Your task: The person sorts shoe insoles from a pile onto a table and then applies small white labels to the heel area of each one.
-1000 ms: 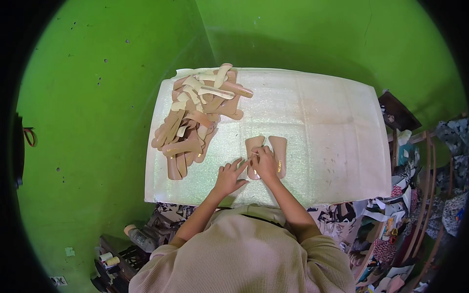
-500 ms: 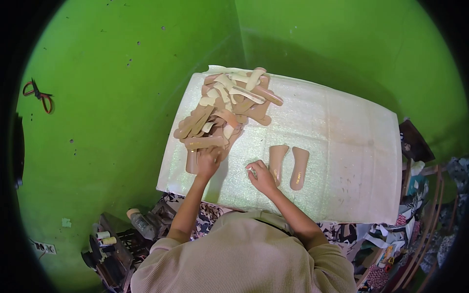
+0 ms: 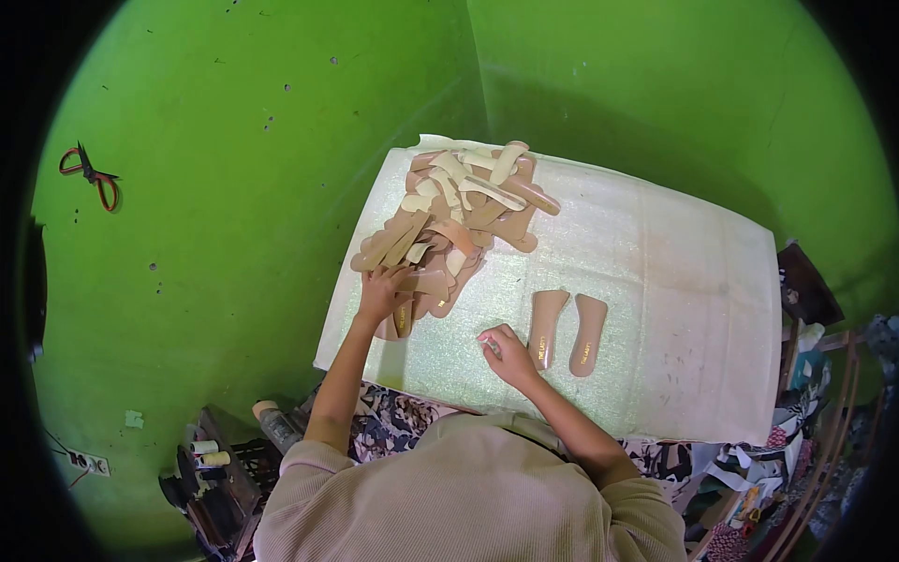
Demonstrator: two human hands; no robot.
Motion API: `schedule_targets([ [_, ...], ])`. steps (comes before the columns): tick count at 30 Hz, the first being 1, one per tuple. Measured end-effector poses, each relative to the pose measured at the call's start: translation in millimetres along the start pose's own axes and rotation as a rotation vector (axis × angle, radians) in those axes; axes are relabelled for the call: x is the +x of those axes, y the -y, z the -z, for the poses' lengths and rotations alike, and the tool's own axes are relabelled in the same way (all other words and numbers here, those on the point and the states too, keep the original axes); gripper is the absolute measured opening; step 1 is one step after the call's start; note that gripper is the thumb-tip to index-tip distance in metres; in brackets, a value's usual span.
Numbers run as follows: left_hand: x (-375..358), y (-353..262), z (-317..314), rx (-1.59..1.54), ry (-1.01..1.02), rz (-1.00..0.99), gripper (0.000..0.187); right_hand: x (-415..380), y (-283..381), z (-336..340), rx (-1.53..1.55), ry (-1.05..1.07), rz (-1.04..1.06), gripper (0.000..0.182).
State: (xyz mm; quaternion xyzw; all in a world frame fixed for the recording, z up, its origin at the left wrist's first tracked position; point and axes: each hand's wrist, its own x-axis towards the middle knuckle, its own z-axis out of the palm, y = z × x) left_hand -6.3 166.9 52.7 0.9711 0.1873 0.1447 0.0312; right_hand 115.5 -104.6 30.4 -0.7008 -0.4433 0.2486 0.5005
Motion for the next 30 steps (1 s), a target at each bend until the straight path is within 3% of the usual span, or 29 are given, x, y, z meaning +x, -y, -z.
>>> schedule_targets([
  [5, 5, 13, -7, 0.024, 0.091, -0.025, 0.055, -4, 1, -2, 0.012, 0.001, -0.002, 0.014],
  [14, 11, 17, -12, 0.152, 0.079, -0.082, 0.033, -7, 0, -1, 0.017, 0.019, -0.033, 0.013],
  [20, 14, 8, -2, 0.018, 0.047, -0.076, 0.022, -8, 2, 1, 0.041, 0.001, -0.015, 0.014],
  [26, 7, -10, 19, -0.059, 0.085, -0.078, 0.032, -10, -5, 1, 0.126, -0.016, -0.075, 0.013],
  [30, -4, -37, 29, -0.134, -0.043, -0.026, 0.037, -11, -14, -4, 0.274, -0.010, -0.208, 0.014],
])
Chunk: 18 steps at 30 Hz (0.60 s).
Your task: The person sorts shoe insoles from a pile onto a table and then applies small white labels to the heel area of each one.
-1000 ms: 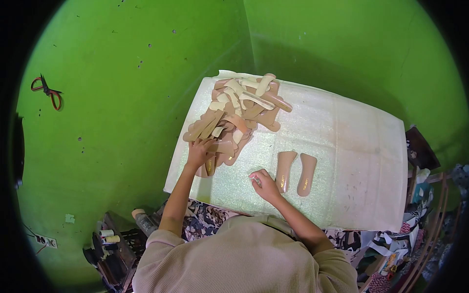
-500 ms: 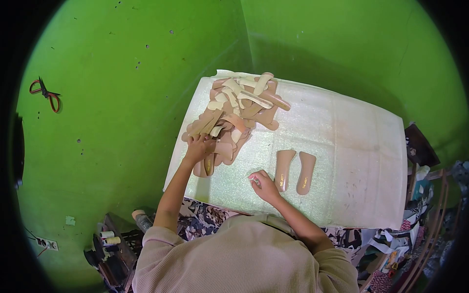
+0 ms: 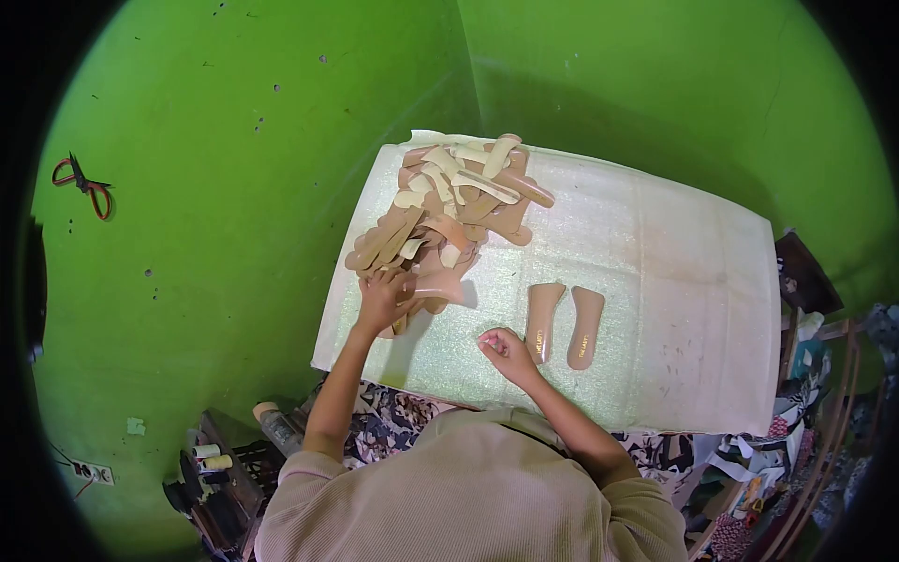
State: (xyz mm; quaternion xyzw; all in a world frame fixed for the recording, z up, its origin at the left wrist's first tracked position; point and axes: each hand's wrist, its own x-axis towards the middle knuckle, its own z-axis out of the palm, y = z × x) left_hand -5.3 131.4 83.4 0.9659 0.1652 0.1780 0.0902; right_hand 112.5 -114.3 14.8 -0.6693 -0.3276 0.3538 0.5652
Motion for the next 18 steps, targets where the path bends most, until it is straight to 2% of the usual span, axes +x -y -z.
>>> schedule_targets([
  [2, -5, -17, -4, -0.031, -0.026, 0.081, 0.039, 1, -4, 1, 0.117, 0.018, -0.130, 0.015],
  [6, -14, -37, -36, -0.351, -0.169, 0.128, 0.043, 8, -8, 2, 0.264, -0.085, -0.167, 0.018],
  [9, -16, -70, -40, -0.356, -0.137, 0.245, 0.044, 10, 13, 3, 0.283, -0.198, -0.141, 0.021],
  [10, -16, -75, -44, -0.420, -0.149, 0.235, 0.046, 11, 18, 5, 0.275, -0.227, -0.135, 0.022],
  [18, -9, -119, -43, -0.343, -0.033, 0.233, 0.046, 15, 15, 9, 0.338, -0.375, -0.052, 0.020],
])
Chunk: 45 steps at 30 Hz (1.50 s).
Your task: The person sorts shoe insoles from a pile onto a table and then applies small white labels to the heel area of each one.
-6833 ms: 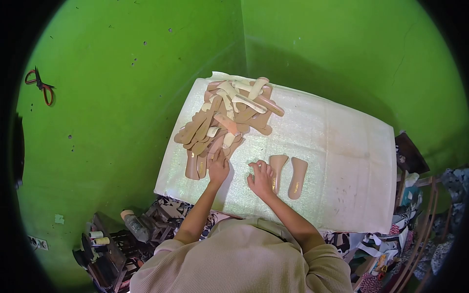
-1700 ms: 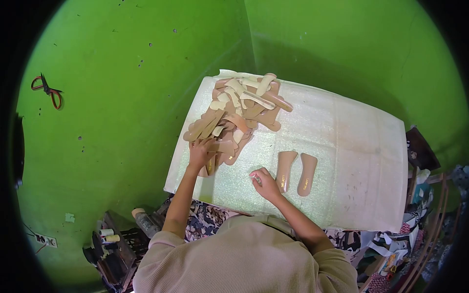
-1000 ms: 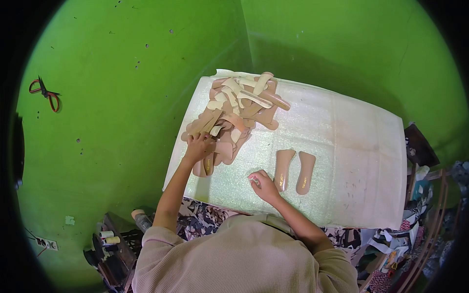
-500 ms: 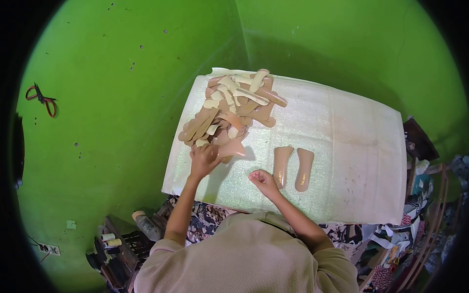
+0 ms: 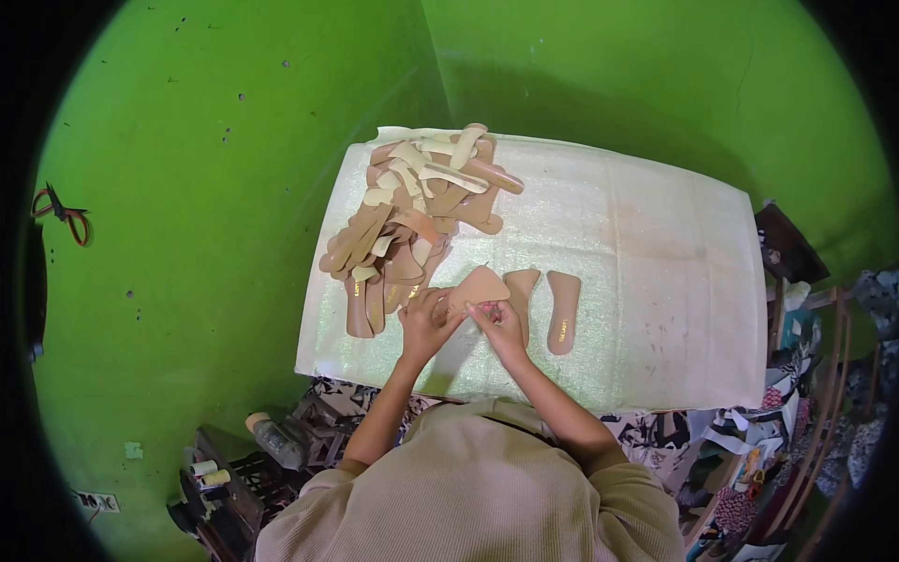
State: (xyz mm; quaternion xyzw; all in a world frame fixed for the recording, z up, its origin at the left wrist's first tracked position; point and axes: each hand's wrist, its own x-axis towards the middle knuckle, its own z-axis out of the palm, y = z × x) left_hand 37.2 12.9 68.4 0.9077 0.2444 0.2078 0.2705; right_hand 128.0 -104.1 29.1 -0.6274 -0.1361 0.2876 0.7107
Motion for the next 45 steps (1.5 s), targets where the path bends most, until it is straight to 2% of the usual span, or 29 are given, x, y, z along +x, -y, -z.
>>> schedule_targets([
  [2, 0, -6, -3, -0.002, 0.015, -0.012, 0.046, -2, 6, 2, -0.016, -0.008, -0.023, 0.014],
  [4, -1, -12, -5, -0.005, 0.041, -0.013, 0.047, -2, 3, 5, -0.004, -0.046, -0.027, 0.017],
  [10, -1, -34, -6, -0.036, 0.052, -0.069, 0.066, 5, 15, 29, 0.103, -0.092, 0.002, 0.010],
  [15, -4, -24, -19, -0.063, 0.296, -0.133, 0.088, 21, 49, 73, -0.011, -0.129, 0.052, 0.010],
  [20, -17, -12, -46, -0.032, 0.500, -0.153, 0.106, 32, 63, 98, -0.242, 0.006, 0.019, 0.013],
  [24, -28, -9, -59, -0.055, 0.484, -0.192, 0.107, 31, 41, 99, -0.445, 0.069, -0.016, 0.014],
  [27, -31, -8, -63, -0.024, 0.441, -0.205, 0.107, 32, 13, 99, -0.473, 0.043, -0.006, 0.013],
  [32, -35, -4, -68, 0.014, 0.409, -0.202, 0.106, 29, -10, 96, -0.504, -0.082, 0.070, 0.027],
  [39, -35, -4, -66, 0.037, 0.456, -0.174, 0.103, 20, -1, 89, -0.734, -0.130, 0.186, 0.051],
  [45, -35, -5, -66, 0.038, 0.454, -0.181, 0.102, 18, 4, 85, -0.774, -0.157, 0.118, 0.055],
])
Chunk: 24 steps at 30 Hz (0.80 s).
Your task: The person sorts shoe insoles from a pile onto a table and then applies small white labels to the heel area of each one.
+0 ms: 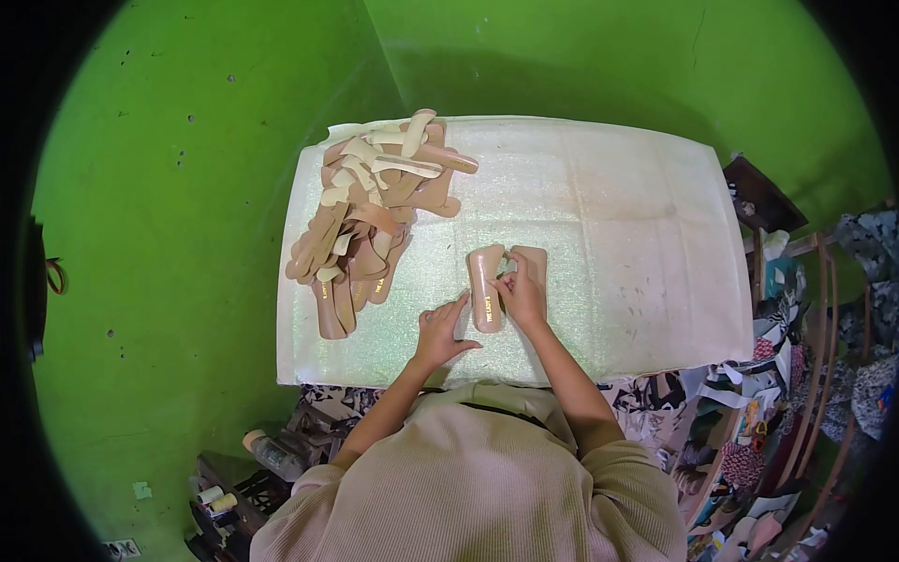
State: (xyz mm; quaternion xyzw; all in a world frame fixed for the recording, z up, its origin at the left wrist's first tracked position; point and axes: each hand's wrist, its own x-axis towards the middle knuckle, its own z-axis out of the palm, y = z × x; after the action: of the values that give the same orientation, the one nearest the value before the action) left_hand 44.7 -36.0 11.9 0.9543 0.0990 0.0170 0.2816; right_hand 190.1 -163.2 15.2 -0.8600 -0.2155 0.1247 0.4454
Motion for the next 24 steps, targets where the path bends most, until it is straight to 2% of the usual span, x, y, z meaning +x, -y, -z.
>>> schedule_targets([
  [21, 0, 2, -3, 0.013, -0.016, -0.026, 0.100, 0, 9, 2, -0.166, 0.056, -0.051, 0.055],
  [24, -1, 1, -2, 0.007, -0.016, -0.024, 0.099, -1, 6, 1, -0.188, 0.049, 0.000, 0.058],
])
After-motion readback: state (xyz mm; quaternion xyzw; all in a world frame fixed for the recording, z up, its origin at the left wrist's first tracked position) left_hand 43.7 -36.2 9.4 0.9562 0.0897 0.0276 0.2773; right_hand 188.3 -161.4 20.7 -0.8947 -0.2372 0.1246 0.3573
